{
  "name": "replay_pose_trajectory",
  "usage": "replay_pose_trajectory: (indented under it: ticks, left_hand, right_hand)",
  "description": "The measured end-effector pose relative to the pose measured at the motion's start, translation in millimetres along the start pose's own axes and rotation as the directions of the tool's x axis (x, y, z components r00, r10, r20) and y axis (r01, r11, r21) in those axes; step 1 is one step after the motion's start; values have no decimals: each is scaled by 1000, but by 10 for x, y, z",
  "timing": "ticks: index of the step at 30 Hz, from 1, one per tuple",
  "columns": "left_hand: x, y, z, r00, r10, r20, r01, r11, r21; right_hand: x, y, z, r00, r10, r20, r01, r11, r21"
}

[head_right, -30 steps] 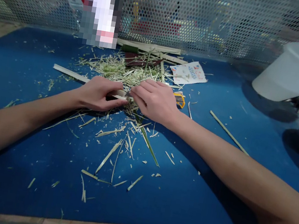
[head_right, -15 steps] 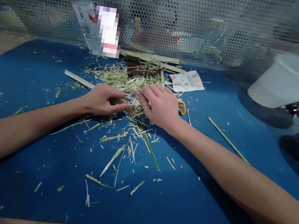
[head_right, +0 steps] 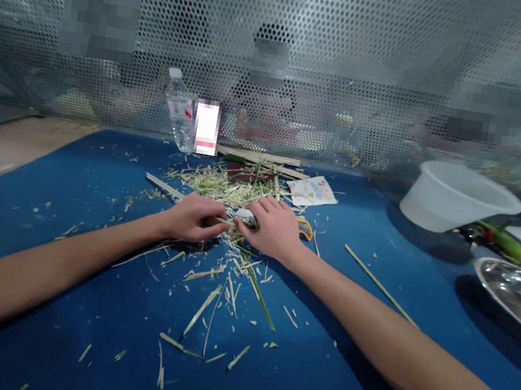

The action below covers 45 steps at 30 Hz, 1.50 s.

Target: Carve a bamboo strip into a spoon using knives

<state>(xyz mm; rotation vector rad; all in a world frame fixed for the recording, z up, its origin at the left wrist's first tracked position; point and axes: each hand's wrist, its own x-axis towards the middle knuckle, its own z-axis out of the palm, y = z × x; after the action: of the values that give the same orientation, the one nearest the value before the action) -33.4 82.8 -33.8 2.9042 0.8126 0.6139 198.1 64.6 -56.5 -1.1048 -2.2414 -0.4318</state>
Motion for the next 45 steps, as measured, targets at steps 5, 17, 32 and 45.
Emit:
replay_pose_trajectory:
  ticks: [5,17,32,45]
  left_hand:
    - [4,-4,8,991,135,-11,-134,990,40]
    - [9,-3,31,972,-58,-228,62,998,12]
    - [262,544,-663,935,-251,-250,119,887,-446]
    - [242,481,-671,996,-54,-75,56,998,25]
  right_hand:
    - [12,-16,-39,997,22,73,-24,999,22]
    - [-4,12,-17,995,36,90,-38,999,31]
    - [-11,48,19,991,39,125,-47,997,64]
    - [-14,63,20,993,-64,98,58,997,59]
